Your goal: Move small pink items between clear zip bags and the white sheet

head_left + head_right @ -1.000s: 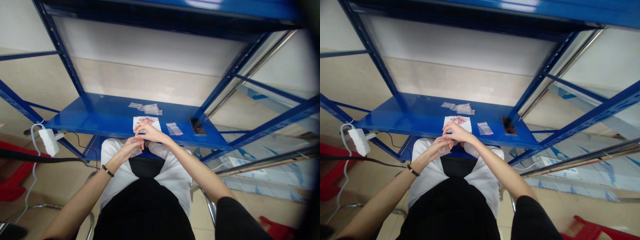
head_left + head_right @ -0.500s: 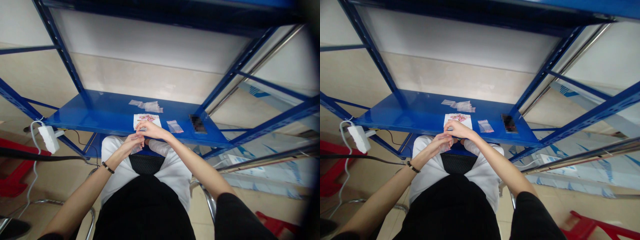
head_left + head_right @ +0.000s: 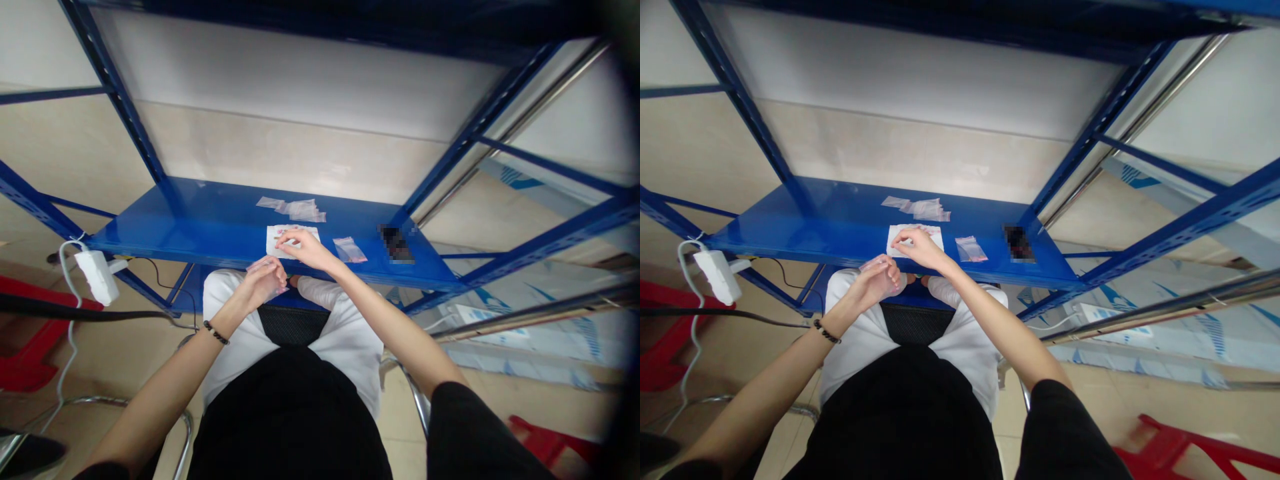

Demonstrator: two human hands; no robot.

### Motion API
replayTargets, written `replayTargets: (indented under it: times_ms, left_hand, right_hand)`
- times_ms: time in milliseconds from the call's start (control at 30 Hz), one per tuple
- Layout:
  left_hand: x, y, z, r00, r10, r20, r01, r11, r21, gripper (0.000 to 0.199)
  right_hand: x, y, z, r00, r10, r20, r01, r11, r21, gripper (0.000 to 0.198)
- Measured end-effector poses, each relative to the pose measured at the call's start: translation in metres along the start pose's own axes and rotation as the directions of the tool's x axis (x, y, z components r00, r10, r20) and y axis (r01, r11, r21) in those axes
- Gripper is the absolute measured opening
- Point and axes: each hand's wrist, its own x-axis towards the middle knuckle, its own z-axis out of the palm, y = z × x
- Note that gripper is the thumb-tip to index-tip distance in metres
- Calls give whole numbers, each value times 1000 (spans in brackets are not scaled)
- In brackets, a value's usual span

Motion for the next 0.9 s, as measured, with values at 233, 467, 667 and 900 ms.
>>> replayTargets:
  times_ms: [233, 467, 667, 900]
  left_hand:
    - [-1, 3, 3, 993, 104, -59, -108, 991, -79, 22]
    - [-1, 3, 4, 996, 64, -65, -63, 998, 12, 18]
    - [4, -3, -5, 997, 38, -74, -27, 988, 149, 17]
    - [3, -14, -15, 980, -152, -127, 187, 921, 341, 21]
  right_hand:
    - [-3, 9, -4, 996, 60, -68, -57, 997, 55, 15]
    - [-3, 15, 1, 994, 94, -51, -90, 992, 88, 17]
    - [-2, 22, 0, 991, 65, -121, -60, 997, 44, 13]
    - [-1, 48, 4, 980, 65, -187, -71, 997, -25, 21]
